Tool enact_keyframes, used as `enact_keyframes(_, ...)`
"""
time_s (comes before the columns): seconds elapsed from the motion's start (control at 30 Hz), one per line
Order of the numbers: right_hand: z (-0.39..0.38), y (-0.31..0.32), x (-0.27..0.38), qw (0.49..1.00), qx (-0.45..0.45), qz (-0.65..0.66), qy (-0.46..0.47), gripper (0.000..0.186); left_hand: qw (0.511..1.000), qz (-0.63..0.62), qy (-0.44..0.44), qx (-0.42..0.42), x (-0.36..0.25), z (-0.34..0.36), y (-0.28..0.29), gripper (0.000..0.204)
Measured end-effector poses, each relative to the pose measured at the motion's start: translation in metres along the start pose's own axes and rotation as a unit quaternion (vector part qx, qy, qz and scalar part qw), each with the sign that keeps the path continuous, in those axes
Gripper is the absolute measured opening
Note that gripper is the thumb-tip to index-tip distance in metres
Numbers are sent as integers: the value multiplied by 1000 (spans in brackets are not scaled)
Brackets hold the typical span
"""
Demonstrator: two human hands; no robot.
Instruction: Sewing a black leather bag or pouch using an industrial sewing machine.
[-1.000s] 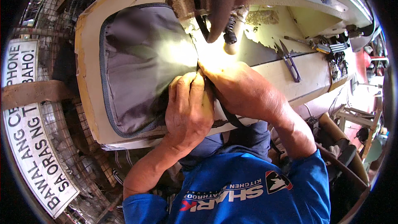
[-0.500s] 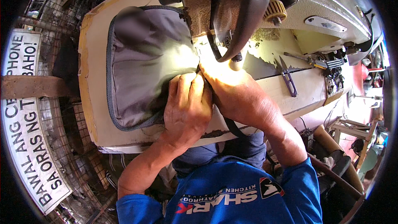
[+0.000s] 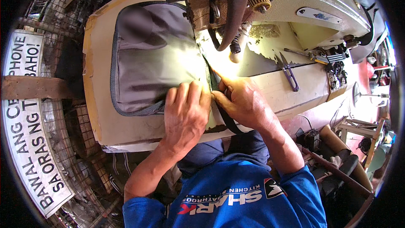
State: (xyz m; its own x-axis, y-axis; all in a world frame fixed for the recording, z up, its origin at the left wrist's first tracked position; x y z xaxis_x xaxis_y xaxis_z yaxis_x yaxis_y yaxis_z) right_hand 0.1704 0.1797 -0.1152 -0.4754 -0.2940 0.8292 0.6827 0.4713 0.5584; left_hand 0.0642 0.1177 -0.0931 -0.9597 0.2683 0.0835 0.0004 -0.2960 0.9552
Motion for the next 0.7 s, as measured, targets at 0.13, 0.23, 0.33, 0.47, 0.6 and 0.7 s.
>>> enact_keyframes(0.13,-2,-2,5,998,-11,-18,50,24,998,-51,-41,-11,3,7,-4,10)
enact_keyframes(0.23,2,-3,4,999,14,-16,50,45,996,-67,-48,-20,7,6,-8,15)
enact_keyframes(0.33,3,-4,-1,996,38,-26,71,58,991,-124,-43,-10,11,8,-9,30)
enact_keyframes(0.47,11,-2,1,992,77,-15,101,48,984,-180,-14,-3,12,10,-8,34)
enact_keyframes(0.6,14,-4,1,992,80,12,98,42,984,-176,20,26,14,12,-8,36)
enact_keyframes(0.7,12,-10,3,995,68,-15,76,38,994,-109,4,8,14,10,-7,38)
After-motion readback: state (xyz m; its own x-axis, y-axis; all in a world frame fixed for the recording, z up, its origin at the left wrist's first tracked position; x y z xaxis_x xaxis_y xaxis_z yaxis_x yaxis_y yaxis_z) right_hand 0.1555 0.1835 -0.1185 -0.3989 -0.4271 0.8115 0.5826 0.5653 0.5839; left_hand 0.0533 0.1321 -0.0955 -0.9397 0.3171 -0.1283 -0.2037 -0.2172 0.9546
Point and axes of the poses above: each hand's wrist, its own z-axis towards the middle knuckle, its own y-axis out of the back of the hand, x = y × z, the point moved 6 cm from there along z, towards the middle knuckle, and after that the axes turned 5 degrees about z, right-handed, at the moved point
